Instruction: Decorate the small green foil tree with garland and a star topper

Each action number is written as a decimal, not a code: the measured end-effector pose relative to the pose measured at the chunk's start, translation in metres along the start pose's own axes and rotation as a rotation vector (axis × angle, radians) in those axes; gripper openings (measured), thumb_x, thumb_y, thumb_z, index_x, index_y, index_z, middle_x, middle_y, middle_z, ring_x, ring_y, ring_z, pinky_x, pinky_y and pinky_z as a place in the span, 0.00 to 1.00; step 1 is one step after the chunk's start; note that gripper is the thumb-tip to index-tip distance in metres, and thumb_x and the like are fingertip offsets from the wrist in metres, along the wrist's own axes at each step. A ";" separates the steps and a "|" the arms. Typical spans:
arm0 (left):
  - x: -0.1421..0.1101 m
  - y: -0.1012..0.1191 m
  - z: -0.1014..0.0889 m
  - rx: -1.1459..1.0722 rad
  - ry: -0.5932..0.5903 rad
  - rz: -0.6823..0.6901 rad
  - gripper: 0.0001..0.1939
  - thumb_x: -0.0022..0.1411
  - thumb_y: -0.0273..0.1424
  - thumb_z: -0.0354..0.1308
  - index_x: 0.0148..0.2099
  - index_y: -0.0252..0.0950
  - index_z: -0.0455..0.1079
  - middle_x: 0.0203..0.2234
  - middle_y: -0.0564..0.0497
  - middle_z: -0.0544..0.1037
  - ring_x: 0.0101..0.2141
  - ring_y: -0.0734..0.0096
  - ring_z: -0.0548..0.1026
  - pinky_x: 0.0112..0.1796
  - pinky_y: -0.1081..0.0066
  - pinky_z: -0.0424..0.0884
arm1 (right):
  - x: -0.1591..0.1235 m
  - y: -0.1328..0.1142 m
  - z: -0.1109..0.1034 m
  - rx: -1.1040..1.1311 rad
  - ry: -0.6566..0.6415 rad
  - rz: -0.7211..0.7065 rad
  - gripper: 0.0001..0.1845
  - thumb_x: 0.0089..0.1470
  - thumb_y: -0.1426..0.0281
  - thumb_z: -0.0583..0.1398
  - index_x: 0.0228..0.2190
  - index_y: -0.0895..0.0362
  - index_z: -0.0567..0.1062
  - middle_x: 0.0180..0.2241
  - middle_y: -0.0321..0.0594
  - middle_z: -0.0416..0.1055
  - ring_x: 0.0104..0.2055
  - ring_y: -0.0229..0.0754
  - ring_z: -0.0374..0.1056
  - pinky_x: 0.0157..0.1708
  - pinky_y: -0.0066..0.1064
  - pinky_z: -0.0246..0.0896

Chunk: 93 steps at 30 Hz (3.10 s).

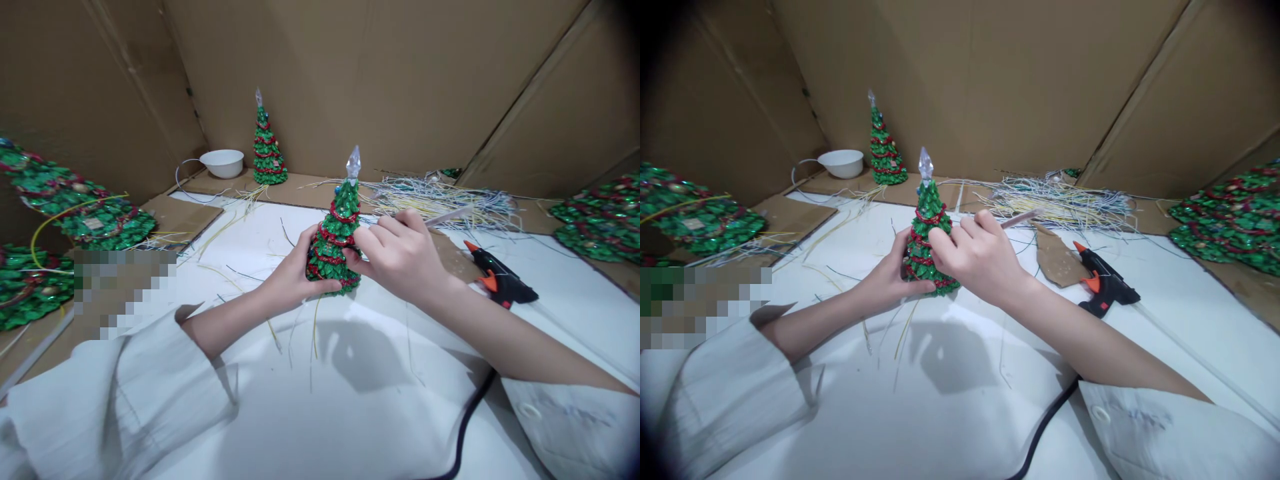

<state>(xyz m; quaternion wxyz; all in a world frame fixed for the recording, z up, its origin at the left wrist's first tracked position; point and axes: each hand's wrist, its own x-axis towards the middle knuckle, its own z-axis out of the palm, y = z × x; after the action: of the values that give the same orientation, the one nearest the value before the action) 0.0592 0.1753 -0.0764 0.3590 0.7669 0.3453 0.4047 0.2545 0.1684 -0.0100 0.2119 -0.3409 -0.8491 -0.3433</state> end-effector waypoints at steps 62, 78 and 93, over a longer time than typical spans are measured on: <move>-0.001 0.001 0.002 -0.035 0.015 -0.019 0.49 0.49 0.41 0.68 0.65 0.43 0.43 0.62 0.40 0.58 0.59 0.48 0.62 0.56 0.51 0.63 | 0.001 0.005 -0.003 -0.163 0.190 -0.201 0.13 0.60 0.69 0.55 0.23 0.55 0.67 0.18 0.34 0.61 0.28 0.40 0.55 0.35 0.33 0.45; 0.000 0.003 0.002 -0.057 0.020 0.018 0.48 0.49 0.41 0.68 0.64 0.41 0.44 0.61 0.39 0.59 0.60 0.52 0.61 0.58 0.53 0.60 | 0.002 0.012 0.003 -0.037 0.243 -0.215 0.18 0.62 0.68 0.53 0.20 0.56 0.65 0.16 0.33 0.60 0.24 0.38 0.54 0.32 0.32 0.44; -0.001 -0.001 0.001 -0.039 0.015 -0.018 0.46 0.50 0.39 0.68 0.64 0.44 0.44 0.61 0.41 0.60 0.58 0.51 0.64 0.55 0.51 0.64 | 0.000 0.009 0.013 0.084 0.211 -0.074 0.16 0.62 0.67 0.52 0.23 0.56 0.64 0.17 0.30 0.61 0.23 0.36 0.54 0.33 0.31 0.42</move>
<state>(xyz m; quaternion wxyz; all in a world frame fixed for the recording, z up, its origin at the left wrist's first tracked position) 0.0596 0.1749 -0.0778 0.3750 0.7535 0.3468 0.4139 0.2593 0.1829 -0.0148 0.3015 -0.2622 -0.8478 -0.3487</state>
